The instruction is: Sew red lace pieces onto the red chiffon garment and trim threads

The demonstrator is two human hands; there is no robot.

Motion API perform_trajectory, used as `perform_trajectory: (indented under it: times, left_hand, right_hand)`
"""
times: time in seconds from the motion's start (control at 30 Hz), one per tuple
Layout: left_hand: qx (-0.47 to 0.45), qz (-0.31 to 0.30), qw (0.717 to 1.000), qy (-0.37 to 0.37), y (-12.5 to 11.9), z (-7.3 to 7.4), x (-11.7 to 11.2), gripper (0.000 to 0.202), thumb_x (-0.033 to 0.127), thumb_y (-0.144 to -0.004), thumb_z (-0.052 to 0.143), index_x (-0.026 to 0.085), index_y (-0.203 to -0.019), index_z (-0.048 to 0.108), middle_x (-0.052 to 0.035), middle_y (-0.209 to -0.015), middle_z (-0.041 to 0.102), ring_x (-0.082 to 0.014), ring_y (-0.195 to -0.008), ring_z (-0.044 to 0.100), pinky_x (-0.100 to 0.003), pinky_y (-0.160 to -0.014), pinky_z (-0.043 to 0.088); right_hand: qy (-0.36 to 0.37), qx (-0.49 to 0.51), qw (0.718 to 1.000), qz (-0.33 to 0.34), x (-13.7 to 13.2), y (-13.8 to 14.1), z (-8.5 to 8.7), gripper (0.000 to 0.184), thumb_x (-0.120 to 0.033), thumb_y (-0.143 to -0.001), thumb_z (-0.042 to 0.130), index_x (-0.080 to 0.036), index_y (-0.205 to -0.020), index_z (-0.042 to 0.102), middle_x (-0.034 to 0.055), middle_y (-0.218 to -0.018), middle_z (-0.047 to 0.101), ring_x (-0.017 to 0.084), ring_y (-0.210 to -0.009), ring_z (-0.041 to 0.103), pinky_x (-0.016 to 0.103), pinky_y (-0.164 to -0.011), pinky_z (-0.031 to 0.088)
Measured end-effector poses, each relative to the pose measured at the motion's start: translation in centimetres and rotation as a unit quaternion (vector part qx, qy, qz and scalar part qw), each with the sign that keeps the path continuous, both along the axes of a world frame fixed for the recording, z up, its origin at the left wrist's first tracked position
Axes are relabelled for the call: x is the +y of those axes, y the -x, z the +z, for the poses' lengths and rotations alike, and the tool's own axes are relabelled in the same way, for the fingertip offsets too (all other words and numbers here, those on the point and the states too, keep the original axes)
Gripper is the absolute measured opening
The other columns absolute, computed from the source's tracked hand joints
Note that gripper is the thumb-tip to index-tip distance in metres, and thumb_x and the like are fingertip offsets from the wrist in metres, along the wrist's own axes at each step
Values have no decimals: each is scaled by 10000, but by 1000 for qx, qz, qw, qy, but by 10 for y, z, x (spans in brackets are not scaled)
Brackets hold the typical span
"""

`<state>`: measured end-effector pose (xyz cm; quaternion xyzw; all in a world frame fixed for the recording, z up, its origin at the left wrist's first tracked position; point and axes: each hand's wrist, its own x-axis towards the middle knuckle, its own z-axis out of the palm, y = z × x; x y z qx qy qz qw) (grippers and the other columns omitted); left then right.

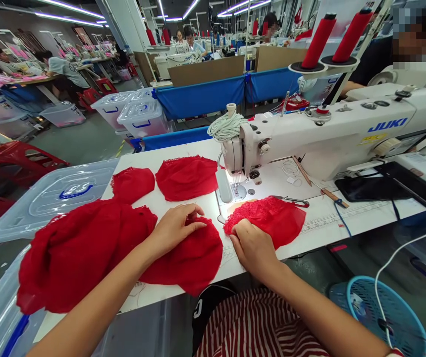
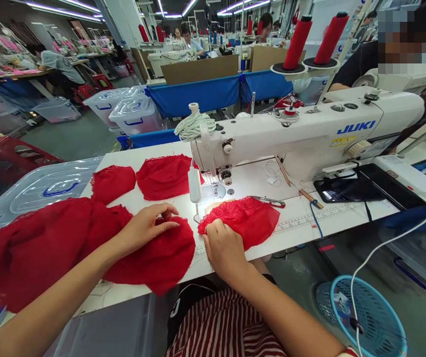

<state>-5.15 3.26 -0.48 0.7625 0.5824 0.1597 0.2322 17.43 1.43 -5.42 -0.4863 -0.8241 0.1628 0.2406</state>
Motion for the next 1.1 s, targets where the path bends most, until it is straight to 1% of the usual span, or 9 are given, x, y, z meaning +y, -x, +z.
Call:
perform_trajectory:
  times: [0.17, 0.27, 0.37, 0.5, 0.6, 0.7, 0.83, 0.93, 1.1]
  left_hand:
    - [-94, -32, 994, -33, -5, 19, -17, 120, 265, -889, 455, 218, -832, 548, -21, -839, 628, -190, -810, 584, -335, -777, 457]
    - [-184, -101, 978, 3, -19, 35, -33, 147, 177, -913, 404, 224, -879, 538, -22, -879, 625, -165, -839, 597, -300, -786, 477]
    - [-215, -157, 963, -37, -35, 45, -43, 175, 125, -928, 413, 234, -912, 549, -20, -916, 610, -144, -881, 583, -271, -809, 470]
    - [-237, -103, 957, -131, -45, 48, -50, 178, 115, -922, 450, 253, -937, 561, -18, -967, 540, -140, -932, 540, -266, -843, 448]
    - [-279, -61, 954, -95, -41, 51, -59, 244, 187, -930, 466, 293, -1143, 519, -43, -1150, 527, -154, -983, 532, -291, -884, 440]
    - [-324, -50, 945, -9, -33, 60, -74, 354, 326, -937, 472, 291, -1288, 443, -65, -1182, 562, -167, -968, 546, -295, -859, 451]
    - [-319, -33, 946, 36, -14, 78, -99, 331, 531, -800, 615, 201, -818, 631, -24, -816, 573, -173, -811, 529, -287, -770, 454]
    - [-333, 9, 939, 84, 12, 88, -123, 421, 596, -688, 689, 183, -660, 610, -23, -724, 562, -174, -729, 534, -308, -728, 468]
    - [-426, 279, 856, 90, 80, 113, -137, 504, 598, -496, 787, 213, -790, 647, -36, -690, 651, -182, -558, 589, -296, -518, 490]
  right_hand:
    - [162, 357, 920, -16, 3, -6, 19, 195, -349, -909, 474, -200, -786, 504, -19, -691, 478, 115, -593, 442, 220, -521, 372]
    - [234, 443, 865, 25, -6, -7, 37, 217, -394, -891, 509, -199, -796, 499, -26, -707, 446, 100, -595, 400, 215, -531, 369]
    - [273, 452, 845, 84, -19, -6, 53, 249, -423, -913, 479, -202, -800, 501, -27, -704, 431, 102, -603, 381, 216, -538, 375]
    - [265, 414, 856, 161, -30, -2, 68, 230, -433, -877, 562, -207, -882, 522, -9, -786, 518, 120, -680, 465, 238, -621, 440]
    - [213, 378, 884, 172, -33, 2, 79, 165, -332, -830, 637, -208, -867, 534, 3, -802, 570, 133, -692, 508, 247, -637, 459]
    - [210, 397, 869, 207, -37, 3, 91, 110, -301, -914, 501, -225, -848, 544, 8, -765, 589, 137, -657, 539, 240, -604, 476]
    - [271, 436, 830, 220, -40, 4, 103, 138, -368, -915, 519, -250, -892, 586, 13, -732, 600, 138, -603, 548, 213, -521, 466]
    - [366, 516, 747, 202, -42, 19, 105, 145, -393, -883, 571, -248, -879, 579, 18, -739, 619, 143, -600, 585, 225, -529, 494]
    - [501, 599, 583, 224, -44, 86, 98, 244, -410, -833, 598, -227, -987, 549, 74, -874, 681, 220, -768, 672, 344, -647, 564]
